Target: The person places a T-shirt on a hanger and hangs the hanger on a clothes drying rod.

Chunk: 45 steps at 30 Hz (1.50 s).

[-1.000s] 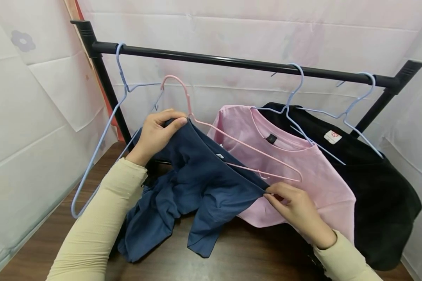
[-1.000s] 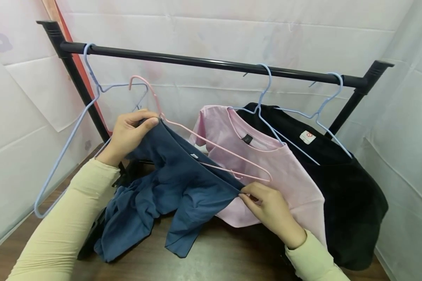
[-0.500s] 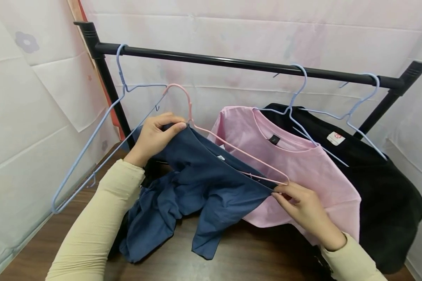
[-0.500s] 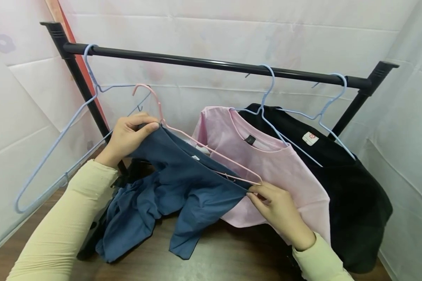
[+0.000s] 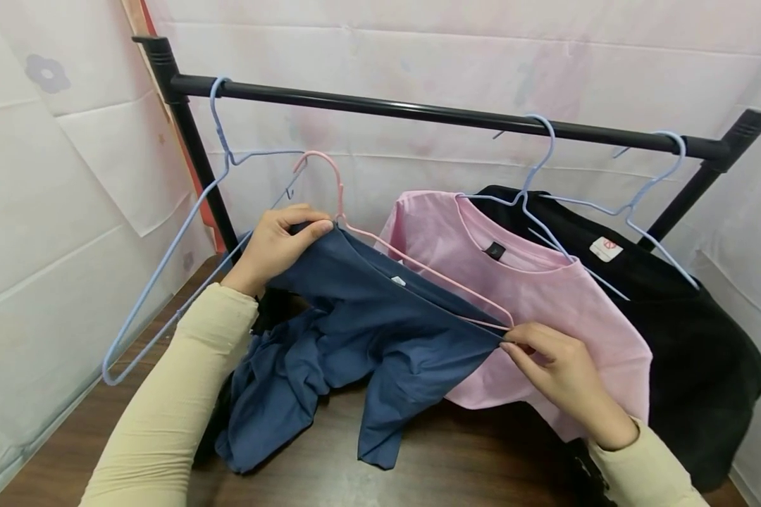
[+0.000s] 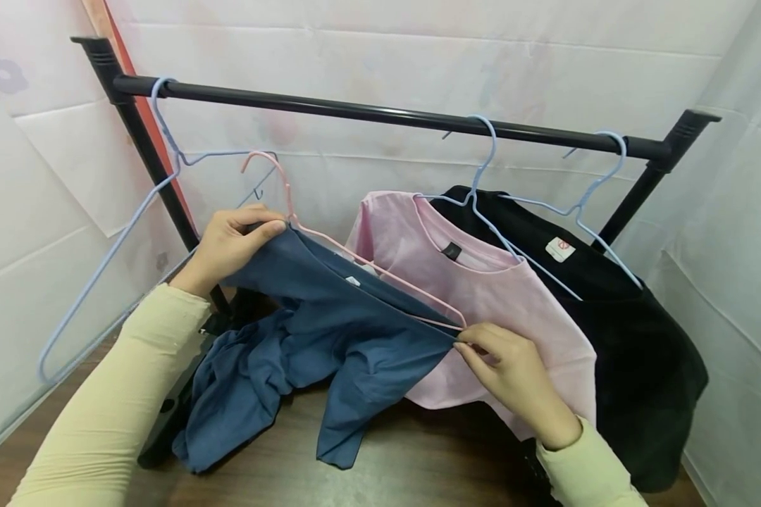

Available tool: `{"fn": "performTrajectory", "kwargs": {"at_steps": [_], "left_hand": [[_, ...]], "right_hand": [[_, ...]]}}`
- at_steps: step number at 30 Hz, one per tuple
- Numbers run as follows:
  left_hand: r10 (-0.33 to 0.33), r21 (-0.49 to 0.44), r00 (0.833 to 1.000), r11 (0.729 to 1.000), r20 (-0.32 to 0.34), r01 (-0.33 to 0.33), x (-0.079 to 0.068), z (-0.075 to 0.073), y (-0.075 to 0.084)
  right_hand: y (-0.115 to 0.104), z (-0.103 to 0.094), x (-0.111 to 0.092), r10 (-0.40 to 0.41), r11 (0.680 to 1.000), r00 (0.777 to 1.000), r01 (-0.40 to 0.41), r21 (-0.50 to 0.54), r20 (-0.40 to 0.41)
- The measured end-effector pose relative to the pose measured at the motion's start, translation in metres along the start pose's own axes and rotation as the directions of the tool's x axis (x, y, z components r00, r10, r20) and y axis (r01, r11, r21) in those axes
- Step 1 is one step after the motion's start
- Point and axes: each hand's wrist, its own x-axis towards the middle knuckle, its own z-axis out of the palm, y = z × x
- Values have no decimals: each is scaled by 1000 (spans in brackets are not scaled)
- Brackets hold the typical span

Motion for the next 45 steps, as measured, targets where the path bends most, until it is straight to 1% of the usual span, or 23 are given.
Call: {"fn": "performTrajectory", "kwargs": {"at_steps": [2, 7, 10, 13, 17, 23, 27, 33, 38, 41, 45], "left_hand": [[2, 15, 1000, 1000, 7, -2, 0, -1, 0], [52, 36, 998, 998, 39, -53, 1, 0, -3], [83, 34, 995, 996, 50, -85, 1, 3, -5], [98, 34, 994, 994, 50, -100, 2, 9, -5], [106, 27, 993, 994, 59, -107, 3, 17, -6], [125, 24, 990, 992, 71, -127, 3, 26, -6], [111, 27, 991, 993, 77, -113, 2, 31, -2], [95, 49, 993, 994, 72, -99, 2, 39, 1], [120, 58, 991, 991, 64, -124, 3, 47, 3], [139, 70, 989, 987, 59, -143, 4, 51, 4], [142, 83, 988, 986, 55, -147, 5, 54, 4]], "right_hand": [[0, -1, 1, -5, 1000, 1000, 5, 6, -6], [2, -5, 3, -8, 1000, 1000, 8, -2, -22], [2, -6, 5, 6, 1000, 1000, -6, -15, -24], [1, -2, 8, 27, 1000, 999, -27, 4, -33], [-1, 5, 13, 43, 998, 997, -40, 41, -63], [-5, 13, 20, 67, 997, 993, -62, 51, -102], [-5, 18, 24, 77, 996, 992, -72, 57, -101], [-7, 26, 31, 44, 996, 993, -35, 80, -113], [-12, 32, 39, 40, 992, 994, -27, 122, -106], [-14, 35, 43, 33, 993, 994, -21, 116, -103], [-14, 40, 48, 55, 992, 996, -46, 115, -76]]}}
